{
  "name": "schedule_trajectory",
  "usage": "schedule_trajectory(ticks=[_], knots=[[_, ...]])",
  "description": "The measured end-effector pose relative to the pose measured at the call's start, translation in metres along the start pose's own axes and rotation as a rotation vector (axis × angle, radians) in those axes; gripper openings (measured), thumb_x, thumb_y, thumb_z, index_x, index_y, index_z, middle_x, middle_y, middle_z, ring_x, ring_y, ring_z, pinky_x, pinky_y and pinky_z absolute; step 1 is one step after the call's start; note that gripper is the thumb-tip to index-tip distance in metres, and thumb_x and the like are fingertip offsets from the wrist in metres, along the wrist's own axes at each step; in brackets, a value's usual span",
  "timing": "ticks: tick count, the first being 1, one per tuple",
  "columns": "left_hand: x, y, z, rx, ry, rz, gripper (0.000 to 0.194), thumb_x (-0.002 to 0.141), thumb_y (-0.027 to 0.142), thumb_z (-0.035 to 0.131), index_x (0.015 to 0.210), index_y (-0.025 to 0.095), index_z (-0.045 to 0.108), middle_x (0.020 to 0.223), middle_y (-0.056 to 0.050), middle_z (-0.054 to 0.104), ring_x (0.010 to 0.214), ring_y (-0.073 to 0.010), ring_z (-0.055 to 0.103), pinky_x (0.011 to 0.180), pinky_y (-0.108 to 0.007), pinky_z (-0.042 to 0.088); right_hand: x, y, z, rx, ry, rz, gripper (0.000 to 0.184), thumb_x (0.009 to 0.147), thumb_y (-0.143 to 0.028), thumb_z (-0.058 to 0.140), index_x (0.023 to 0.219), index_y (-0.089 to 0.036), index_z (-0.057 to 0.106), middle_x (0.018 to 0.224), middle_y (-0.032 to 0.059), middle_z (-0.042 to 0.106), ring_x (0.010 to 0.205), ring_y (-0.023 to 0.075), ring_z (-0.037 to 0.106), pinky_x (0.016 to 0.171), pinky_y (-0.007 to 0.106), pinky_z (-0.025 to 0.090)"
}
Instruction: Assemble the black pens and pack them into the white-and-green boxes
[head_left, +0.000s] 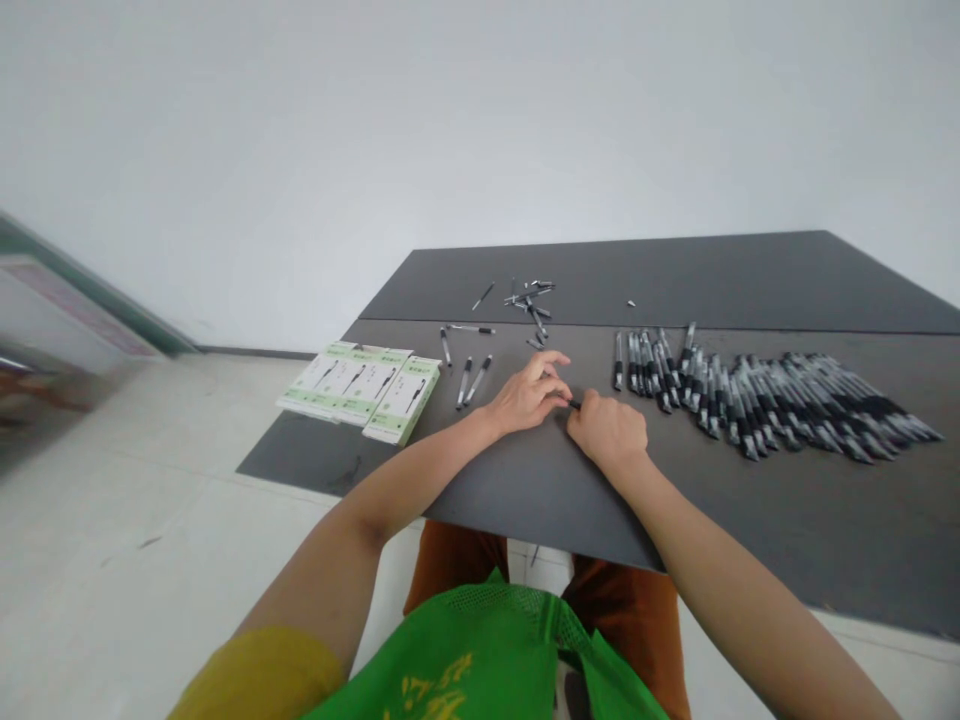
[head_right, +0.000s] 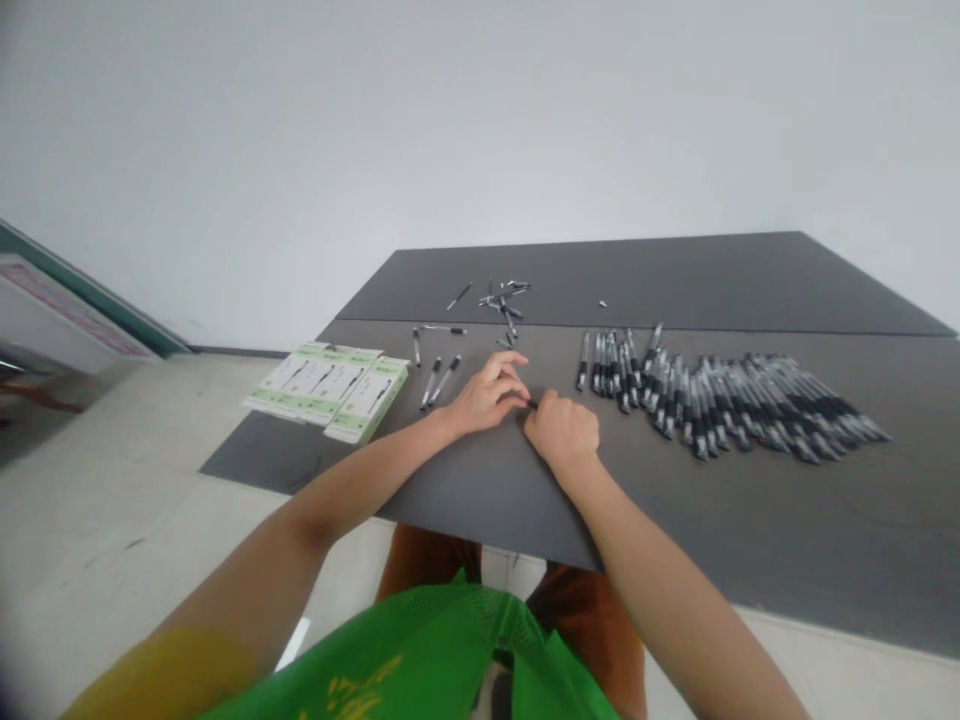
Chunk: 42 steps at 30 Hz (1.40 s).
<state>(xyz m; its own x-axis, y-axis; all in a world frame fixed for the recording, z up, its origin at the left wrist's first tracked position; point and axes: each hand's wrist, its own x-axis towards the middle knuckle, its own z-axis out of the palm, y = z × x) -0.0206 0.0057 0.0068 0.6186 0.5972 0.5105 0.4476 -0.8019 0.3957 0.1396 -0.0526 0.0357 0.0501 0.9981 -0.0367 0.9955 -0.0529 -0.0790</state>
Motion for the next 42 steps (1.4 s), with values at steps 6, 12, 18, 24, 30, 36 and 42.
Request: schedule_trajectory(ticks=[6, 12, 18, 24, 30, 36, 42], knots=[[0.004, 0.004, 0.004, 0.090, -0.100, 0.052, 0.028, 0.095, 0.037, 0.052, 0.108, 0.017, 0.066, 0.149, -0.014, 0.041, 0.114, -0.0210, 0.056, 0.099, -0.042, 0.049, 0.002, 0.003, -0.003, 0.006, -0.015, -0.004, 0.040, 0.090, -0.037, 0.041, 0.105, -0.011, 0.068, 0.094, 0.0236, 0.072, 0.093, 0.0349, 0.071, 0.079, 0.043, 0.052], [0.005, -0.006, 0.007, -0.041, -0.133, -0.011, 0.023, 0.092, 0.032, 0.057, 0.086, 0.015, 0.071, 0.128, -0.011, 0.060, 0.102, -0.0184, 0.061, 0.096, -0.037, 0.048, 0.008, 0.015, -0.011, 0.043, -0.150, -0.092, 0.038, 0.086, -0.038, 0.044, 0.106, -0.015, 0.068, 0.102, 0.0196, 0.071, 0.099, 0.0339, 0.069, 0.079, 0.040, 0.050], [0.003, -0.016, 0.002, -0.378, -0.147, -0.201, 0.017, 0.086, 0.031, 0.067, 0.090, 0.017, 0.075, 0.098, -0.007, 0.075, 0.090, -0.0158, 0.067, 0.084, -0.028, 0.049, 0.005, 0.037, -0.025, 0.106, -0.187, -0.085, 0.036, 0.082, -0.046, 0.051, 0.087, -0.016, 0.069, 0.088, 0.0155, 0.071, 0.086, 0.0304, 0.067, 0.071, 0.036, 0.047], [-0.002, -0.009, -0.014, -0.430, 0.111, -0.333, 0.032, 0.085, 0.044, 0.065, 0.089, 0.013, 0.074, 0.085, -0.008, 0.074, 0.073, -0.0139, 0.064, 0.070, -0.025, 0.047, 0.000, 0.037, -0.038, 1.219, -0.092, -0.144, 0.053, 0.087, -0.057, 0.035, 0.109, -0.015, 0.060, 0.069, 0.0052, 0.064, 0.053, 0.0141, 0.048, 0.050, 0.024, 0.036], [-0.004, -0.005, -0.017, -0.286, 0.229, -0.277, 0.037, 0.087, 0.050, 0.060, 0.078, 0.017, 0.071, 0.079, -0.006, 0.072, 0.072, -0.0142, 0.061, 0.070, -0.027, 0.046, 0.000, 0.014, -0.024, 1.559, -0.123, -0.083, 0.048, 0.084, -0.054, 0.033, 0.114, -0.019, 0.049, 0.095, 0.0087, 0.066, 0.066, 0.0139, 0.053, 0.052, 0.023, 0.038], [-0.006, 0.008, -0.003, -0.073, 0.187, -0.089, 0.031, 0.094, 0.038, 0.050, 0.080, 0.019, 0.070, 0.088, -0.006, 0.074, 0.075, -0.0160, 0.060, 0.078, -0.033, 0.046, 0.012, 0.000, 0.018, 1.655, -0.209, -0.159, 0.047, 0.071, -0.057, 0.068, 0.094, -0.022, 0.046, 0.065, -0.0058, 0.058, 0.045, 0.0075, 0.043, 0.041, 0.018, 0.026], [-0.002, 0.008, 0.000, 0.103, 0.080, -0.196, 0.024, 0.092, 0.038, 0.054, 0.092, 0.019, 0.068, 0.097, -0.006, 0.072, 0.089, -0.0208, 0.061, 0.087, -0.038, 0.043, 0.025, 0.001, 0.022, 1.769, -0.088, -0.111, 0.043, 0.075, -0.050, 0.067, 0.074, -0.023, 0.034, 0.050, -0.0111, 0.046, 0.038, 0.0044, 0.031, 0.038, 0.017, 0.022]])
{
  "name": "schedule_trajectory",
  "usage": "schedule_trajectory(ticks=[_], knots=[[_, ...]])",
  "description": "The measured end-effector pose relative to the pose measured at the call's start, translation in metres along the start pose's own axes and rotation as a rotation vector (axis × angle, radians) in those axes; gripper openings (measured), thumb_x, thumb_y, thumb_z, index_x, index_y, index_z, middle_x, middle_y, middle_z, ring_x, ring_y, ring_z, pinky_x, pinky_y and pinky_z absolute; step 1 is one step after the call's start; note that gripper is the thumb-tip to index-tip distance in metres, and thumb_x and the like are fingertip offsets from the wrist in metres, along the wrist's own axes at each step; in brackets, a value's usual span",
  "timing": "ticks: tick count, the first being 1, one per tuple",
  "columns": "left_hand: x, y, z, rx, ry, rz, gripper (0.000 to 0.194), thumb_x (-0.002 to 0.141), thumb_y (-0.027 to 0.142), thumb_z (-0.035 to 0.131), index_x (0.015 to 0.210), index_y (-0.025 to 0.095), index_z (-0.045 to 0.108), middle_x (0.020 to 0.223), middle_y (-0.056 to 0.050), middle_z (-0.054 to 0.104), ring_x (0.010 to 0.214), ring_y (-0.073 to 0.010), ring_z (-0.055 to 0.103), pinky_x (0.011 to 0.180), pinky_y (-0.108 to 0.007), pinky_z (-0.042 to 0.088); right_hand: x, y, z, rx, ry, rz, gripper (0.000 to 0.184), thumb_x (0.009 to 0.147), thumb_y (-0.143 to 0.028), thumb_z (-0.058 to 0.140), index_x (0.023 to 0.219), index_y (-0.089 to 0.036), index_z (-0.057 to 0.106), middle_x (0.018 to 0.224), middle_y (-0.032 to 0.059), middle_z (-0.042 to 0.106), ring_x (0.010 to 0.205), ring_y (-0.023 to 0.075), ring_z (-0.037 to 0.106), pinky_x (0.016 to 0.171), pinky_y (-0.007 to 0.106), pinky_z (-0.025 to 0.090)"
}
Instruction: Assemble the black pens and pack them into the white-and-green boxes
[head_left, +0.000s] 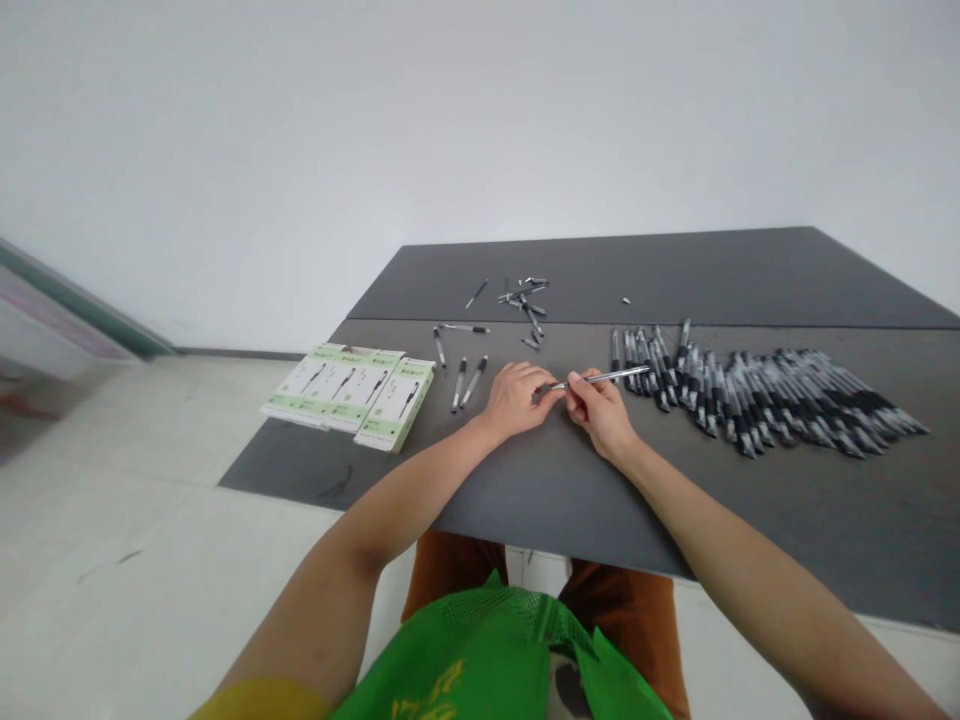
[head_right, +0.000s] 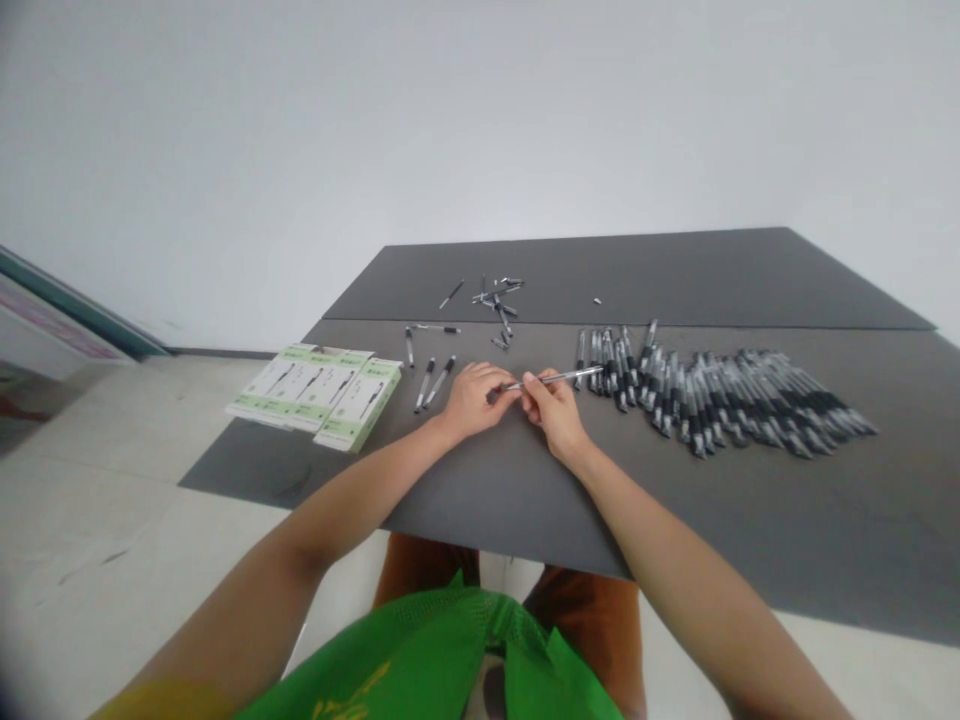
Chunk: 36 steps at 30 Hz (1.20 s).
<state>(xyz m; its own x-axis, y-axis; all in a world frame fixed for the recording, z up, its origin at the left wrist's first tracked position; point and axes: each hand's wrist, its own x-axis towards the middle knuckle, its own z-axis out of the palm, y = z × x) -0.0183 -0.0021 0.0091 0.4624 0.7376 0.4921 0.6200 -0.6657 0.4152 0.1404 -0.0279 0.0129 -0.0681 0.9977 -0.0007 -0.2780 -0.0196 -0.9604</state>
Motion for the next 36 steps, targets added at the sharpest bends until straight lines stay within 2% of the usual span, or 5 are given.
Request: schedule_trajectory(ticks=[10, 20, 26, 32, 36], knots=[[0.027, -0.012, 0.013, 0.242, 0.130, -0.100, 0.044, 0.091, 0.011, 0.041, 0.132, 0.017, 0.055, 0.140, -0.017, 0.052, 0.115, -0.0320, 0.051, 0.094, -0.046, 0.034, 0.010, -0.003, -0.018, 0.095, 0.257, -0.102, 0.043, 0.069, -0.047, 0.072, 0.080, -0.025, 0.037, 0.047, -0.0148, 0.036, 0.037, 0.0041, 0.024, 0.036, 0.016, 0.018], [0.059, -0.034, 0.012, 0.682, -0.246, -0.012, 0.035, 0.094, 0.008, 0.036, 0.110, 0.010, 0.066, 0.104, -0.016, 0.068, 0.108, -0.0291, 0.053, 0.089, -0.043, 0.035, -0.002, -0.003, -0.014, 0.200, 0.368, -0.141, 0.053, 0.062, -0.056, 0.080, 0.076, -0.023, 0.041, 0.048, -0.0135, 0.036, 0.037, 0.0025, 0.024, 0.035, 0.017, 0.017], [0.040, -0.018, 0.012, 0.763, -0.146, -0.074, 0.042, 0.093, 0.007, 0.036, 0.130, 0.009, 0.057, 0.110, -0.017, 0.066, 0.103, -0.0304, 0.054, 0.087, -0.044, 0.037, -0.006, -0.010, -0.006, 0.236, 0.395, -0.084, 0.046, 0.070, -0.062, 0.071, 0.077, -0.019, 0.057, 0.051, -0.0081, 0.047, 0.036, 0.0025, 0.029, 0.035, 0.018, 0.018], [0.017, -0.009, -0.002, 0.373, -0.029, -0.085, 0.029, 0.095, 0.017, 0.046, 0.115, 0.019, 0.067, 0.111, -0.012, 0.068, 0.105, -0.0264, 0.056, 0.095, -0.045, 0.038, -0.005, -0.012, -0.010, 0.314, 0.403, 0.049, 0.042, 0.088, -0.047, 0.038, 0.081, -0.016, 0.065, 0.060, 0.0021, 0.063, 0.040, 0.0071, 0.040, 0.038, 0.021, 0.024], [0.019, -0.007, 0.001, -0.305, 0.185, -0.410, 0.013, 0.085, 0.016, 0.065, 0.097, 0.016, 0.068, 0.100, -0.008, 0.070, 0.100, -0.0205, 0.060, 0.097, -0.042, 0.044, -0.003, -0.007, -0.014, 0.416, 0.349, -0.005, 0.020, 0.080, -0.032, 0.040, 0.082, -0.021, 0.056, 0.061, 0.0001, 0.063, 0.044, 0.0101, 0.048, 0.042, 0.021, 0.034]])
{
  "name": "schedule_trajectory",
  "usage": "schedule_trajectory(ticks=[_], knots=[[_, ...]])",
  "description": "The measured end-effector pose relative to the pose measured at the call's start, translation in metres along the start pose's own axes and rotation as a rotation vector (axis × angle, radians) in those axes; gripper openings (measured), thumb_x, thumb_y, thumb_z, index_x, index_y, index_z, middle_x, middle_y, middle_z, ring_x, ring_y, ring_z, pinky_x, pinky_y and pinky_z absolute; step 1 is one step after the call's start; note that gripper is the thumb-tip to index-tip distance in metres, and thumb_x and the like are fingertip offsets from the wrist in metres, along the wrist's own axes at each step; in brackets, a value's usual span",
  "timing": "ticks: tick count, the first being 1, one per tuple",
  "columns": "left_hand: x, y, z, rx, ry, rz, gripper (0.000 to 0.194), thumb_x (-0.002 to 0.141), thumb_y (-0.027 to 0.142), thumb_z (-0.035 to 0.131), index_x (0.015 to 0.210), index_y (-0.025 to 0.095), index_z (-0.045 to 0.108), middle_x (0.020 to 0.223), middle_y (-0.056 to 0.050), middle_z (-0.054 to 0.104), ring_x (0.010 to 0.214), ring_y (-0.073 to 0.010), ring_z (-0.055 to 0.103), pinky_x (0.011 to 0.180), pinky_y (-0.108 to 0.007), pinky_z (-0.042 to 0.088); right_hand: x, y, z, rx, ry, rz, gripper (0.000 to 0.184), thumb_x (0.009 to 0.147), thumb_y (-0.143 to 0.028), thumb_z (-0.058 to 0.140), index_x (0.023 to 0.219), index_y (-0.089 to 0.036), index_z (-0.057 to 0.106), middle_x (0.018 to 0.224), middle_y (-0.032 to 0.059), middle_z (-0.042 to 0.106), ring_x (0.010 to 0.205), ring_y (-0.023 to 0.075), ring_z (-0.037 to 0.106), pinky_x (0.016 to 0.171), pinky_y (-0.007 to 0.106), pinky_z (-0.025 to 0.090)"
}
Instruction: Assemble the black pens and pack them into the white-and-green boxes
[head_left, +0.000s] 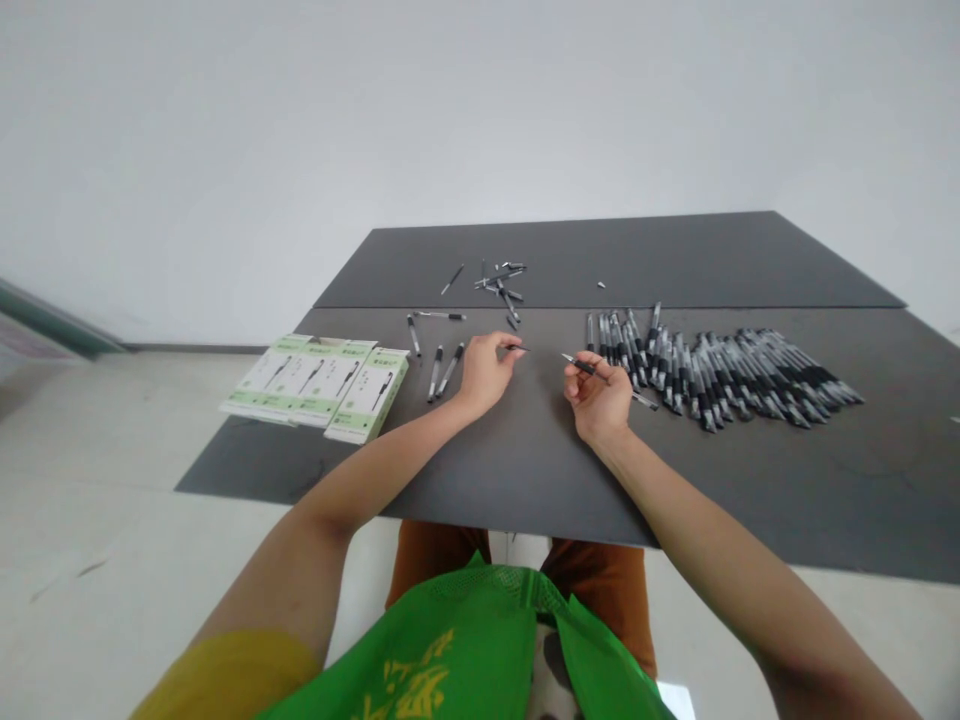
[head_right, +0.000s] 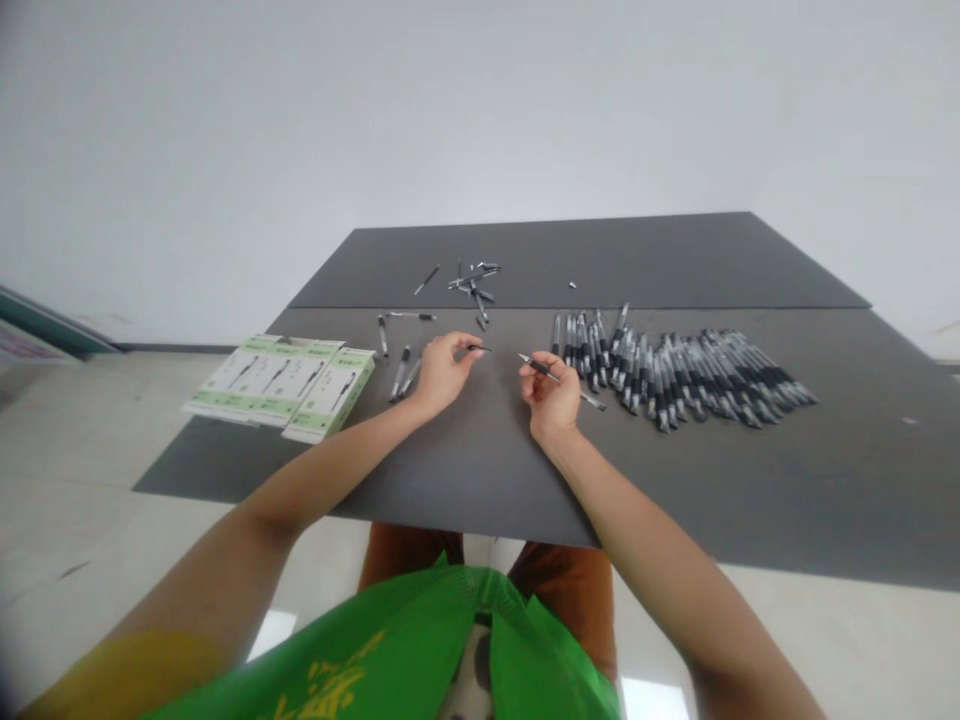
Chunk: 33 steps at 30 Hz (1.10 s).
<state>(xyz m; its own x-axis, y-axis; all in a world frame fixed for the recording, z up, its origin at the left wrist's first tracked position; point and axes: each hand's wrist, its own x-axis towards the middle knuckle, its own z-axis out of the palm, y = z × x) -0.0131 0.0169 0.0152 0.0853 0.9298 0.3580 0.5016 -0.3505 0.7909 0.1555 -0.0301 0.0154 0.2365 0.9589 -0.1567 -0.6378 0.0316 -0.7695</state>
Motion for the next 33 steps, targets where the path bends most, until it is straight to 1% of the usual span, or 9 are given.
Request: schedule_trajectory(ticks=[1, 3, 5, 6, 11, 15, 20, 28, 33], knots=[[0.000, 0.000, 0.003, -0.209, -0.033, -0.126, 0.012, 0.083, 0.015, 0.066, 0.095, 0.015, 0.067, 0.096, -0.008, 0.070, 0.096, -0.0188, 0.062, 0.095, -0.041, 0.046, 0.002, 0.001, -0.001, 0.019, -0.005, -0.009, 0.014, 0.077, -0.031, 0.042, 0.080, -0.022, 0.053, 0.060, -0.0004, 0.063, 0.046, 0.0112, 0.052, 0.044, 0.021, 0.038], [-0.001, 0.000, 0.011, -0.606, -0.212, -0.348, 0.011, 0.083, 0.015, 0.067, 0.093, 0.013, 0.063, 0.087, -0.005, 0.068, 0.086, -0.0158, 0.065, 0.091, -0.041, 0.050, 0.006, 0.002, -0.004, 0.030, -0.026, -0.022, 0.007, 0.073, -0.029, 0.044, 0.078, -0.024, 0.047, 0.060, -0.0006, 0.064, 0.052, 0.0130, 0.059, 0.050, 0.022, 0.045], [-0.003, 0.000, 0.019, -0.899, -0.391, -0.469, 0.016, 0.082, 0.018, 0.069, 0.093, 0.012, 0.060, 0.081, -0.002, 0.066, 0.079, -0.0138, 0.066, 0.088, -0.042, 0.052, 0.010, 0.000, -0.008, 0.016, -0.077, -0.001, 0.007, 0.070, -0.027, 0.044, 0.076, -0.024, 0.045, 0.062, -0.0001, 0.066, 0.056, 0.0137, 0.063, 0.054, 0.023, 0.050], [-0.005, 0.000, 0.022, -0.996, -0.431, -0.490, 0.020, 0.080, 0.019, 0.072, 0.093, 0.013, 0.058, 0.081, -0.001, 0.066, 0.076, -0.0124, 0.065, 0.087, -0.042, 0.052, 0.012, -0.002, -0.010, 0.012, -0.106, 0.019, 0.008, 0.069, -0.027, 0.044, 0.076, -0.024, 0.046, 0.063, 0.0002, 0.067, 0.056, 0.0138, 0.064, 0.054, 0.023, 0.050], [-0.007, -0.002, 0.029, -1.238, -0.429, -0.460, 0.028, 0.077, 0.019, 0.075, 0.095, 0.015, 0.054, 0.090, 0.001, 0.064, 0.065, -0.0044, 0.058, 0.086, -0.035, 0.050, 0.017, -0.007, -0.018, -0.005, -0.199, 0.016, 0.011, 0.066, -0.029, 0.043, 0.072, -0.023, 0.049, 0.055, 0.0006, 0.063, 0.047, 0.0129, 0.059, 0.044, 0.020, 0.045], [-0.008, -0.002, 0.028, -1.250, -0.531, -0.378, 0.030, 0.075, 0.022, 0.078, 0.094, 0.014, 0.057, 0.085, 0.002, 0.062, 0.063, -0.0039, 0.053, 0.076, -0.027, 0.046, 0.012, -0.003, -0.015, -0.148, -0.257, 0.009, 0.010, 0.066, -0.028, 0.041, 0.069, -0.023, 0.049, 0.051, 0.0018, 0.062, 0.039, 0.0149, 0.055, 0.035, 0.022, 0.038], [-0.007, -0.003, 0.027, -1.175, -0.643, -0.324, 0.038, 0.071, 0.030, 0.083, 0.096, 0.011, 0.060, 0.072, 0.003, 0.059, 0.063, -0.0055, 0.053, 0.068, -0.023, 0.040, 0.007, 0.000, -0.011, -0.237, -0.236, -0.031, 0.013, 0.062, -0.028, 0.042, 0.068, -0.021, 0.052, 0.050, 0.0031, 0.062, 0.036, 0.0150, 0.053, 0.032, 0.022, 0.034], [-0.007, -0.006, 0.030, -1.051, -0.594, -0.288, 0.046, 0.064, 0.036, 0.086, 0.095, 0.009, 0.066, 0.078, -0.001, 0.066, 0.066, -0.0067, 0.058, 0.071, -0.026, 0.043, 0.005, 0.008, -0.009, -0.346, -0.145, -0.150, 0.020, 0.068, -0.033, 0.043, 0.083, -0.022, 0.051, 0.051, -0.0031, 0.058, 0.034, 0.0129, 0.047, 0.032, 0.021, 0.029], [-0.008, -0.006, 0.031, -0.959, -0.640, -0.243, 0.047, 0.063, 0.037, 0.087, 0.096, 0.009, 0.069, 0.073, -0.001, 0.067, 0.064, -0.0074, 0.060, 0.064, -0.022, 0.045, 0.004, 0.011, -0.010, -0.442, 0.007, -0.419, 0.007, 0.073, -0.031, 0.043, 0.073, -0.024, 0.044, 0.050, -0.0064, 0.041, 0.040, 0.0097, 0.034, 0.038, 0.021, 0.024]])
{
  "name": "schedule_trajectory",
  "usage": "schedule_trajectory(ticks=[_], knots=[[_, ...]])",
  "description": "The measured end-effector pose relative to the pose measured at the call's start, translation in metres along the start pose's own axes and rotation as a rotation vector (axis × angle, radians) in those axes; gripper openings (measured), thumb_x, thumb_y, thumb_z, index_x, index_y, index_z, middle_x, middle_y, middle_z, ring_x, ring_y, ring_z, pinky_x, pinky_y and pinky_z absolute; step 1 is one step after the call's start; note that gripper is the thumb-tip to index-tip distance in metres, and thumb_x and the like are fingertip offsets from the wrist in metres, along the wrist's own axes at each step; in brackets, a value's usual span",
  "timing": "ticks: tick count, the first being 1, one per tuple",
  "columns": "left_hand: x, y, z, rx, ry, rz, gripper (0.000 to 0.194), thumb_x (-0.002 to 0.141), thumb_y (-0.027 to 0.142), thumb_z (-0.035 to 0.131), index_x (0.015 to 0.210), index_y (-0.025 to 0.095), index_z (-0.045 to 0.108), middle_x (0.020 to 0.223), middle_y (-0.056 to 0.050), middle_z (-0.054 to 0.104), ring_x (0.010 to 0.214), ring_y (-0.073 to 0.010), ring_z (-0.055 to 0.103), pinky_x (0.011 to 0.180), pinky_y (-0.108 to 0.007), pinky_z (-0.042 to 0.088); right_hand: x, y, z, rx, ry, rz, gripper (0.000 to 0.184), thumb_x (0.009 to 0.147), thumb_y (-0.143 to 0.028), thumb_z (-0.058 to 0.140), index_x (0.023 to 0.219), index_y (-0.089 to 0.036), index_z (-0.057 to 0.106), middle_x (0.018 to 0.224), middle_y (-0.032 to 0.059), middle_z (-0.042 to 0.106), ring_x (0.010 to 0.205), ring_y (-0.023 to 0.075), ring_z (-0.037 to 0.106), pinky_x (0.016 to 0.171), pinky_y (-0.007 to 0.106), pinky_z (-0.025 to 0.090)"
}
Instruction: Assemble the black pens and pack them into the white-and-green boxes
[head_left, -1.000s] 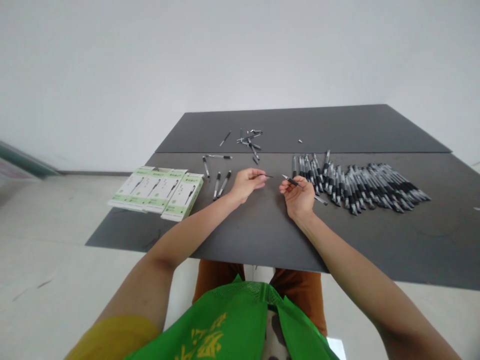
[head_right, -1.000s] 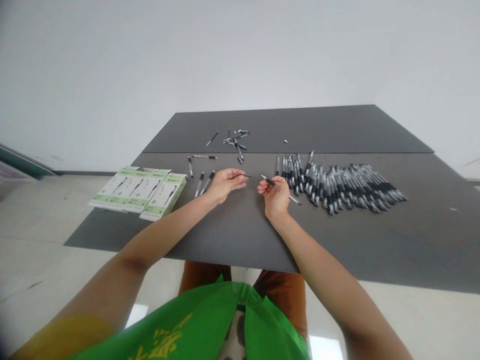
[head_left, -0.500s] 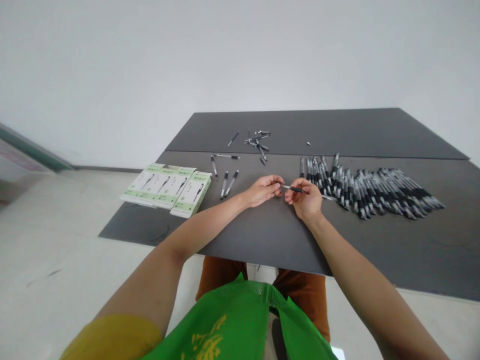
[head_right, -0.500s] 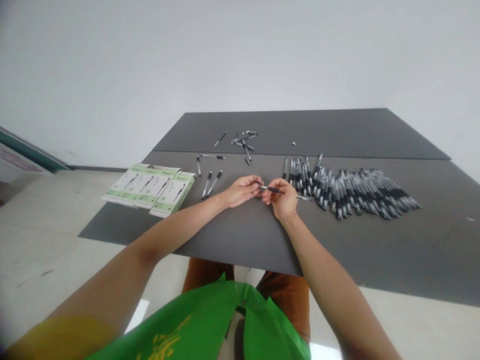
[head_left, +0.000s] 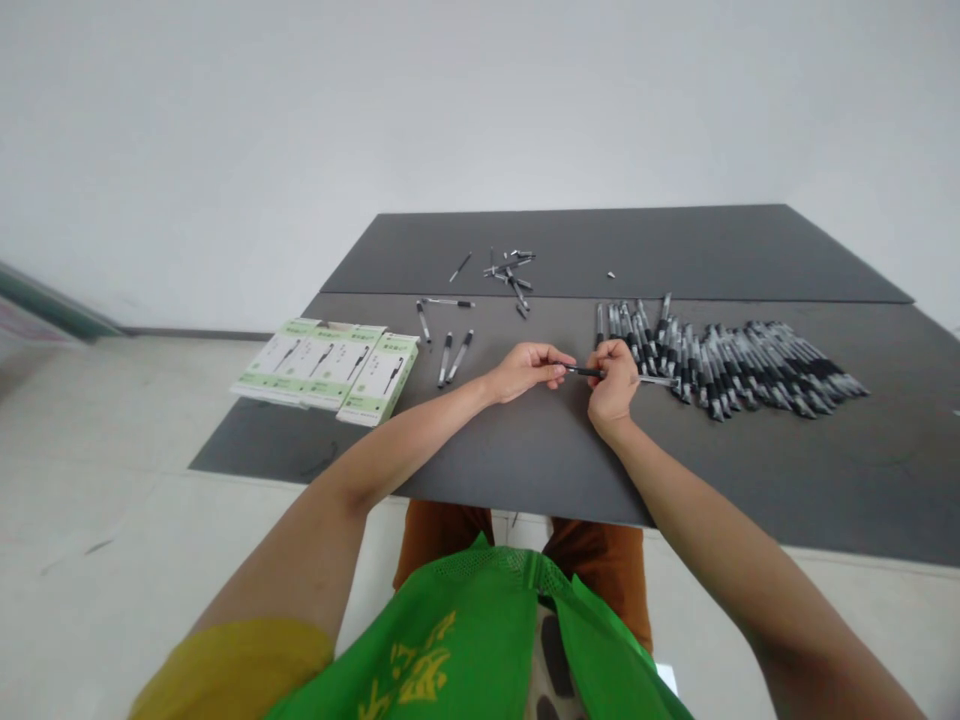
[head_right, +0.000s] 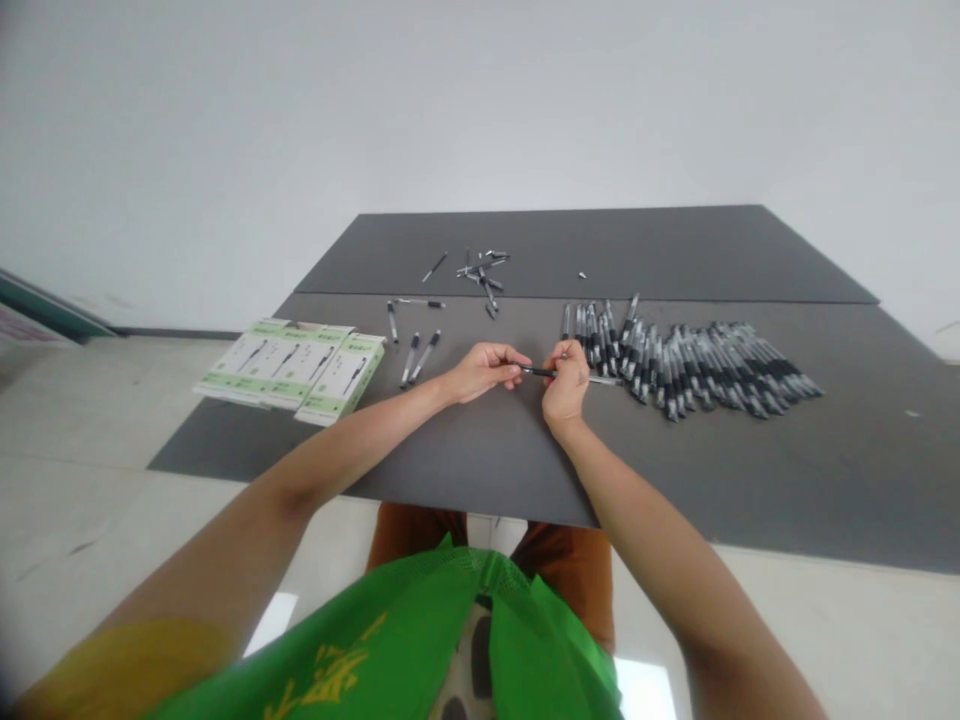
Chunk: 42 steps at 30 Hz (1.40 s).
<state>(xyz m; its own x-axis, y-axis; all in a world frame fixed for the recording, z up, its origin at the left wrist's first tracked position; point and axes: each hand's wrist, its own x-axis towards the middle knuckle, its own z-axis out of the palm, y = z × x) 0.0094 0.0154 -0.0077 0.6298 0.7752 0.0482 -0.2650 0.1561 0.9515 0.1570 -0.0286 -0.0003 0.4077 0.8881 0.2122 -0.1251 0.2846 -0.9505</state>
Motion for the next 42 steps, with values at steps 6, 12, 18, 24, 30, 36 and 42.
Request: schedule_trajectory(ticks=[6, 12, 18, 24, 30, 36, 42], knots=[[-0.003, 0.010, -0.002, -0.123, -0.084, -0.084, 0.046, 0.060, 0.040, 0.088, 0.090, 0.010, 0.069, 0.069, -0.001, 0.069, 0.052, -0.0039, 0.057, 0.076, -0.028, 0.053, -0.010, -0.005, 0.000, -0.101, -0.053, -0.110, 0.010, 0.078, -0.036, 0.043, 0.080, -0.026, 0.040, 0.055, -0.0056, 0.033, 0.047, 0.0134, 0.032, 0.048, 0.025, 0.028], [-0.003, 0.015, -0.005, -0.146, -0.157, -0.177, 0.045, 0.064, 0.042, 0.086, 0.090, 0.010, 0.068, 0.066, -0.002, 0.069, 0.051, -0.0056, 0.058, 0.056, -0.020, 0.047, -0.027, -0.006, -0.003, -0.576, -0.067, -0.448, 0.008, 0.079, -0.033, 0.039, 0.081, -0.025, 0.042, 0.067, -0.0005, 0.044, 0.061, 0.0180, 0.044, 0.065, 0.032, 0.036], [-0.003, 0.012, -0.009, -0.187, -0.157, -0.232, 0.039, 0.070, 0.037, 0.083, 0.090, 0.009, 0.067, 0.072, -0.005, 0.070, 0.057, -0.0058, 0.060, 0.050, -0.016, 0.039, -0.028, -0.010, -0.002, -0.746, -0.070, -0.448, 0.005, 0.074, -0.030, 0.039, 0.074, -0.025, 0.040, 0.066, 0.0012, 0.045, 0.058, 0.0178, 0.042, 0.061, 0.032, 0.034], [-0.005, 0.011, -0.007, -0.198, -0.185, -0.284, 0.038, 0.069, 0.037, 0.084, 0.090, 0.010, 0.066, 0.068, -0.003, 0.068, 0.052, -0.0046, 0.056, 0.049, -0.016, 0.035, -0.027, -0.005, -0.003, -0.610, -0.149, -0.518, 0.008, 0.074, -0.032, 0.040, 0.069, -0.025, 0.039, 0.062, 0.0005, 0.044, 0.054, 0.0167, 0.040, 0.058, 0.032, 0.034], [-0.005, 0.016, 0.000, -0.210, -0.068, -0.192, 0.028, 0.073, 0.032, 0.081, 0.086, 0.011, 0.068, 0.060, 0.002, 0.063, 0.040, 0.0011, 0.039, 0.054, -0.017, 0.041, -0.036, -0.007, 0.007, -0.626, -0.139, -0.423, 0.019, 0.082, -0.031, 0.040, 0.098, -0.024, 0.048, 0.071, -0.0006, 0.055, 0.061, 0.0191, 0.051, 0.061, 0.031, 0.036], [-0.001, 0.011, 0.003, -0.195, 0.040, -0.061, 0.046, 0.076, 0.043, 0.077, 0.107, 0.010, 0.066, 0.066, 0.000, 0.066, 0.047, -0.0036, 0.051, 0.056, -0.019, 0.042, -0.013, -0.038, 0.013, -0.648, -0.074, -0.218, 0.010, 0.080, -0.031, 0.049, 0.074, -0.023, 0.048, 0.063, -0.0021, 0.054, 0.061, 0.0150, 0.049, 0.060, 0.027, 0.035], [-0.006, 0.001, 0.005, 0.334, 0.097, 0.047, 0.047, 0.089, 0.040, 0.061, 0.126, 0.013, 0.056, 0.082, -0.005, 0.073, 0.049, -0.0071, 0.056, 0.067, -0.026, 0.048, 0.056, -0.055, 0.012, -0.637, -0.284, 0.105, 0.037, 0.084, -0.042, 0.053, 0.053, -0.022, 0.045, 0.041, -0.0023, 0.040, 0.045, 0.0121, 0.038, 0.050, 0.027, 0.032]])
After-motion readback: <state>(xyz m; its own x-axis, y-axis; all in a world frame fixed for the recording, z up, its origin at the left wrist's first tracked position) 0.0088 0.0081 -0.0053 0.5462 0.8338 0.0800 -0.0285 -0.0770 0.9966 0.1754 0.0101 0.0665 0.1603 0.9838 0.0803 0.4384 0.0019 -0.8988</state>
